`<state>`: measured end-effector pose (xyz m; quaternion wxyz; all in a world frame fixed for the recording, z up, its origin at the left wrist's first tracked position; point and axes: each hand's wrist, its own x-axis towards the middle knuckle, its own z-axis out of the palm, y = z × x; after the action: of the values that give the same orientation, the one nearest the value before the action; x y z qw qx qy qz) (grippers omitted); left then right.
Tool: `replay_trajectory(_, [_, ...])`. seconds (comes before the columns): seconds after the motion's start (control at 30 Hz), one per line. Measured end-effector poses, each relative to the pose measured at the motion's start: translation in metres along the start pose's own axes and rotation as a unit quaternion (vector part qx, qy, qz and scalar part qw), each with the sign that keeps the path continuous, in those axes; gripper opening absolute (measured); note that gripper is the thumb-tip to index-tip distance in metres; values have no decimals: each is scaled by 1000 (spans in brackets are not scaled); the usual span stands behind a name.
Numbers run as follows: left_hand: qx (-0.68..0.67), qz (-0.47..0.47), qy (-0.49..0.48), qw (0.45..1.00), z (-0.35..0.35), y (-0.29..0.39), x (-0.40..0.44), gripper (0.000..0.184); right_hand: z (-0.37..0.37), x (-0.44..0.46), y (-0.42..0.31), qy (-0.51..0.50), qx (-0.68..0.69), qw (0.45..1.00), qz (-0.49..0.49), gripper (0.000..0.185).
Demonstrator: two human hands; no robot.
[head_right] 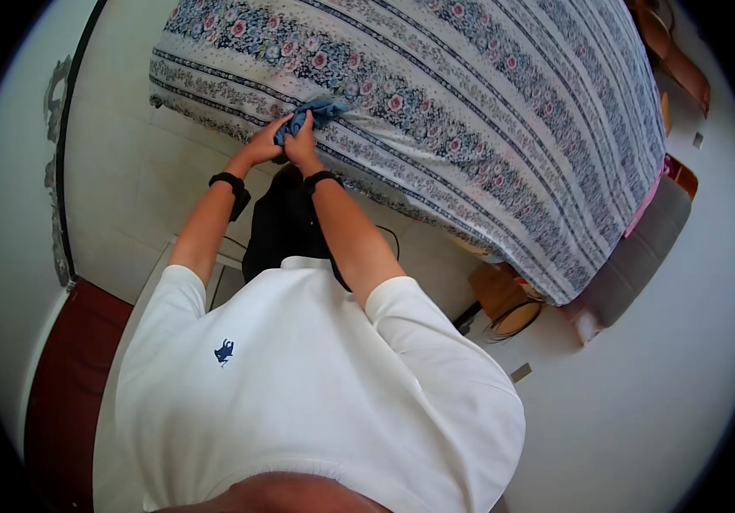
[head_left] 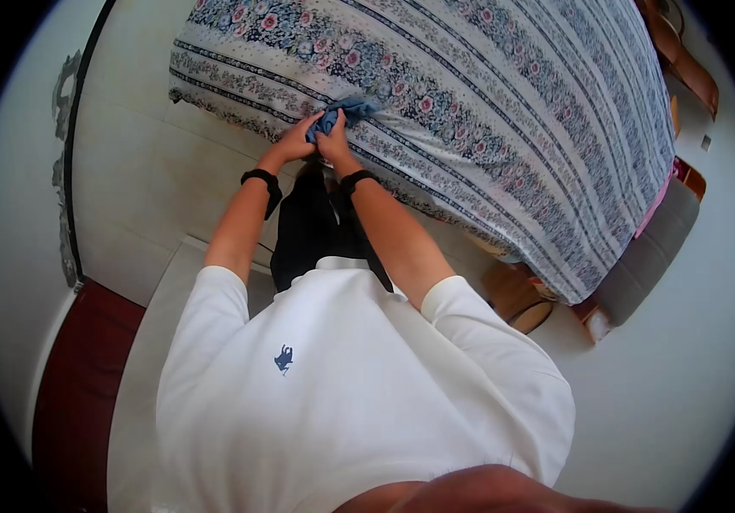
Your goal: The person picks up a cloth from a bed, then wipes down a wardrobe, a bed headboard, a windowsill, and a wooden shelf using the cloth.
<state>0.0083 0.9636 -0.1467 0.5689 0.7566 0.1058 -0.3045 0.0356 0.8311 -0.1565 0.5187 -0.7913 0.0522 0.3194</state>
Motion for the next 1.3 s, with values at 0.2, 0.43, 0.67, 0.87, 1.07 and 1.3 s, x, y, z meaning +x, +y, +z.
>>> replay_trajectory(0.2, [228,-31,175,957,79,32,2,78,-110,-23,51,-189,-50,971,-136,66])
replay_trajectory(0.43, [171,49,-11,984,192,104,38,50,-244,-111,107,53,-227,970,69,60])
replay_trajectory(0.67, [232,199,122,944,201,143,39,34,-263,-179,176,-36,-512,849,130,74])
replay_trajectory(0.87, [318,184,211,906,107,105,37,35,-246,-158,152,2,-457,867,200,54])
replay_trajectory(1.07, [385,249,221,861,-32,120,44,45,-269,-136,127,-78,-395,885,235,18])
replay_trajectory(1.3, [437,297,117,841,-89,155,60,50,-189,-99,82,131,-257,956,59,49])
